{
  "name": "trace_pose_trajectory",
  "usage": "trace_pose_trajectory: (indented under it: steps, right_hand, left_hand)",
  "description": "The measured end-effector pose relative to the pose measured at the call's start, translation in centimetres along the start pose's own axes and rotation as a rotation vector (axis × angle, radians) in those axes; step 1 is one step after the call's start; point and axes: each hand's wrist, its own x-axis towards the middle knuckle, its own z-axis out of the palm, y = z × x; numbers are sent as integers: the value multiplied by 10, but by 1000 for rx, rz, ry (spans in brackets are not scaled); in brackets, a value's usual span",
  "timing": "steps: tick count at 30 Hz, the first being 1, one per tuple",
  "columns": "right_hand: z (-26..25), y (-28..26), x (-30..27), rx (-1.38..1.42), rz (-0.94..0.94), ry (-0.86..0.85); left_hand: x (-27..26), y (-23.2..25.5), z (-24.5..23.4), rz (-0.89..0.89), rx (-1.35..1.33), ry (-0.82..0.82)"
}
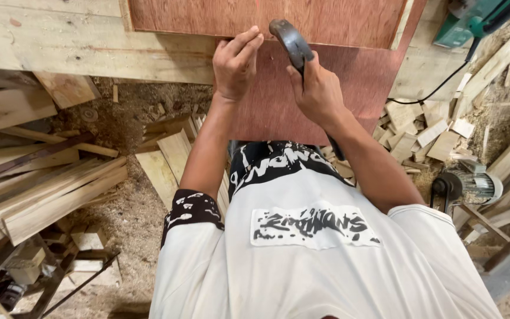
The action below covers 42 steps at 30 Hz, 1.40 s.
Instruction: The person takes nails from a small container and hammers them into a piece of plywood to attach it to a wooden frame.
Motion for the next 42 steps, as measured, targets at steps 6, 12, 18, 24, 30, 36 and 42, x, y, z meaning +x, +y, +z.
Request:
trace_pose_trajectory:
  steps: [6, 12, 18, 24, 30, 36, 42]
  right_hand:
    - [-11, -7, -25, 103, -130, 135]
    - [4, 3, 0, -14, 38, -34]
    - [-13, -12, -26, 125, -103, 142]
    - [3, 3, -2, -10, 40, 21]
    - [-10, -16, -19, 136, 23, 54]
    - [-30, -19, -25, 188, 111, -34]
    - [-33, -18, -26, 154, -29, 29]
  left_hand:
    - [-1, -4, 2, 30, -5, 5]
    - [-1, -5, 6, 23, 7, 27]
    - [-4, -6, 6, 26, -15, 17]
    - [-5, -1, 1, 16, -3, 21]
    - [-13, -4, 7, 64, 102, -73]
    - [-22, -4, -3, 90, 182, -97]
    - [-23, -7, -6, 112, 181, -125]
